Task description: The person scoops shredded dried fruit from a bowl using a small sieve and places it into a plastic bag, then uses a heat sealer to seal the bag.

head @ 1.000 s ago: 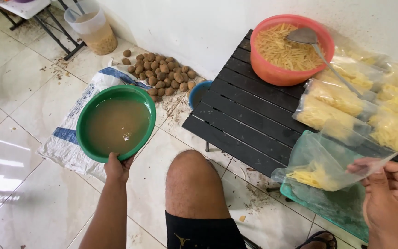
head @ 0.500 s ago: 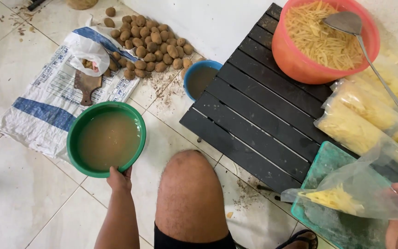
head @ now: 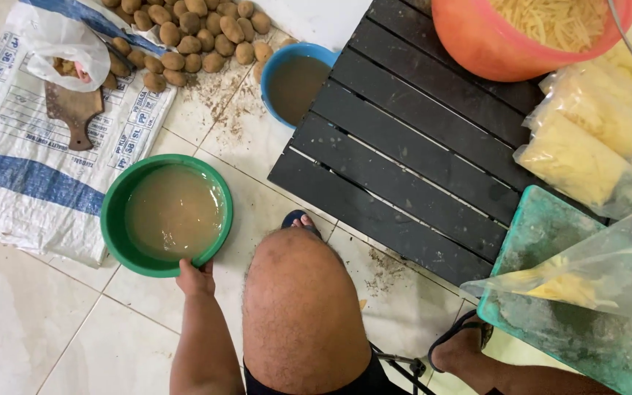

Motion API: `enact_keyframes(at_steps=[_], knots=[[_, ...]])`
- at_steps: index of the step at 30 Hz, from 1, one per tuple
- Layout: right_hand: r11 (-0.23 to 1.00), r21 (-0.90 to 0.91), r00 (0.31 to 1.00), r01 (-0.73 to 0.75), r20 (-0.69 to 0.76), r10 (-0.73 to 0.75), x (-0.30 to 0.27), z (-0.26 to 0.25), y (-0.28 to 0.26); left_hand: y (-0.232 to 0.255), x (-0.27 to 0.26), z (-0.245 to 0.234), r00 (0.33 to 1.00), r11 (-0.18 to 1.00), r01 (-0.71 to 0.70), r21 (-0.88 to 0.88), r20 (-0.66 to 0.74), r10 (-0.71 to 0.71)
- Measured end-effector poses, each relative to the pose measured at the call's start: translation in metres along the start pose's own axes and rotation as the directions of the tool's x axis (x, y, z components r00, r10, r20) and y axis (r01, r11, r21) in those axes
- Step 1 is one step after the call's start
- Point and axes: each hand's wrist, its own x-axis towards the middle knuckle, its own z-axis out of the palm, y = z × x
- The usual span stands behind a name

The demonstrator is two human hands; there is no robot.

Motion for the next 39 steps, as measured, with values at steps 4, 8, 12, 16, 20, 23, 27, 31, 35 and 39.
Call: enact_keyframes(at_steps=[4, 8, 12, 16, 20, 23, 27, 31, 35, 39], knots=[[1.0, 0.016, 1.0, 0.015, 0.011, -0.015, -0.001, 0.004, 0.004, -0.005, -0.005, 0.002, 0.998, 1.0, 0.004, -0.016, -0.069, -0.005], [0.998, 0.039, 0.999, 0.043, 0.004, -0.043, -0.005, 0.006, 0.002, -0.004, -0.014, -0.002, 0.994, 0.998, 0.01, 0.067, -0.11, -0.003], [0.994, 0.067, 0.996, 0.083, -0.025, -0.081, -0.009, -0.001, -0.004, 0.044, -0.076, 0.003, 0.971, 0.789, 0.099, 0.607, -0.232, 0.057], [0.97, 0.228, 0.983, 0.083, -0.181, -0.042, -0.008, 0.02, -0.035, 0.104, -0.152, 0.051, 0.896, 0.589, -0.282, 0.757, -0.011, 0.443], [0.939, 0.229, 0.95, 0.256, -0.24, -0.2, -0.014, 0.038, -0.075, 0.171, -0.227, 0.158, 0.597, 0.377, -0.8, 0.467, 0.55, 0.585], [0.924, 0.241, 0.94, 0.296, -0.246, -0.237, -0.013, 0.041, -0.082, 0.202, -0.318, 0.257, 0.546, 0.424, -0.816, 0.393, 0.764, 0.343], [0.884, 0.311, 0.928, 0.35, -0.24, -0.284, -0.017, 0.047, -0.082, 0.191, -0.448, 0.361, 0.425, 0.433, -0.761, 0.484, 0.875, -0.232], [0.869, 0.352, 0.929, 0.349, -0.252, -0.271, -0.017, 0.046, -0.08, 0.135, -0.505, 0.431, 0.38, 0.484, -0.747, 0.456, 0.89, -0.253], [0.831, 0.427, 0.929, 0.357, -0.259, -0.265, -0.017, 0.044, -0.083, 0.099, -0.526, 0.475, 0.502, 0.496, -0.68, 0.54, 0.836, -0.221], [0.869, 0.288, 0.872, 0.403, -0.411, -0.268, -0.01, 0.053, -0.087, 0.042, -0.48, 0.516, 0.442, 0.566, -0.717, 0.407, 0.893, -0.082]])
